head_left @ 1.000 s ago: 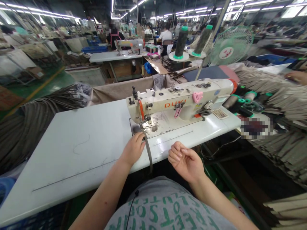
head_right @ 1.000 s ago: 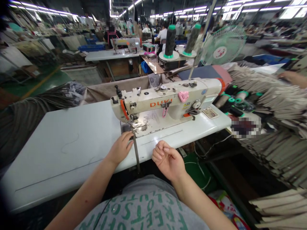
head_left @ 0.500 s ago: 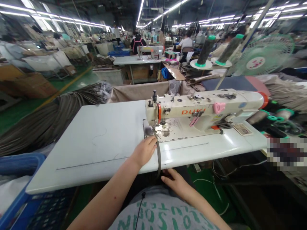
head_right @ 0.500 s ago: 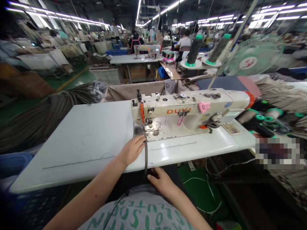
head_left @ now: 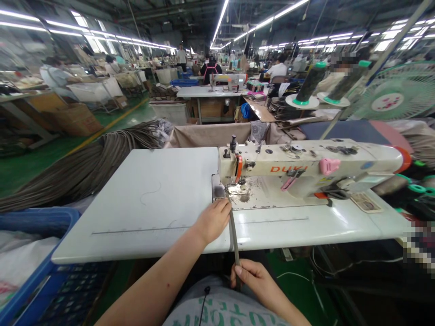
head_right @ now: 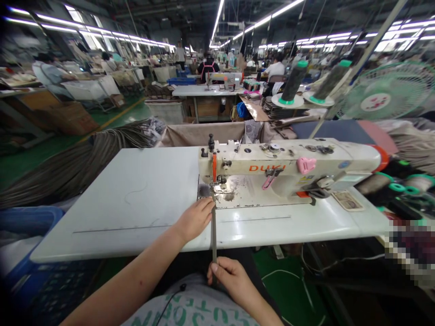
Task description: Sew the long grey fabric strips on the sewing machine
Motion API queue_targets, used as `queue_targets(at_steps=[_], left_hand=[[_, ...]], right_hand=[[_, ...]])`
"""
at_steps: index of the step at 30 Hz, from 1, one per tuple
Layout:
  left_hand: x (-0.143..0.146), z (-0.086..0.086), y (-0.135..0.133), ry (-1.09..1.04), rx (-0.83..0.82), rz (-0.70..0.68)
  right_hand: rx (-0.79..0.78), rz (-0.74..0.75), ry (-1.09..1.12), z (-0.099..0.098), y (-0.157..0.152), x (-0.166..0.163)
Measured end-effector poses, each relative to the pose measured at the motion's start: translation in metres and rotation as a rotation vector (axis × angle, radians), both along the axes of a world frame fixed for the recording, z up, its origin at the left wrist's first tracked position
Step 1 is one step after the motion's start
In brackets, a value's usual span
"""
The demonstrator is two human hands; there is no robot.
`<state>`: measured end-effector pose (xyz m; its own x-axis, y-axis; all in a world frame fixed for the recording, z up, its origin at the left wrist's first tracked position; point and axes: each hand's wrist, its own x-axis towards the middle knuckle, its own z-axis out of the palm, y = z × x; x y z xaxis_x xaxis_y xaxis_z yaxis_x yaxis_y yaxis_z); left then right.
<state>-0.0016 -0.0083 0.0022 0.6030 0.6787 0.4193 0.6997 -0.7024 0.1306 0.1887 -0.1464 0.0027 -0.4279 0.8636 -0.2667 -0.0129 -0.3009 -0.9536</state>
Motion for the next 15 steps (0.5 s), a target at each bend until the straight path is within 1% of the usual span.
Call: queue_targets(at_steps=[4,7,12,15], left_hand=[[0.003,0.004,0.006,0.032,-0.059,0.001],[0.005,0.003,0.012,0.055,-0.071,-0.011],[0.006,-0.003,0.016,0.048,-0.021,0.014],[0.005,-0.007,0.014,0.035,0.035,0.024]], right_hand=[[-0.032,-0.011,0.011,-0.002,-0.003,0.001],[-0.043,-0.028,0.013,-0.002,-0.005,0.004],[-0.045,-0.034,0.017,-0.003,-0.008,0.007],[0.006,-0.011,0.02,-0.005,-0.006,0.008]])
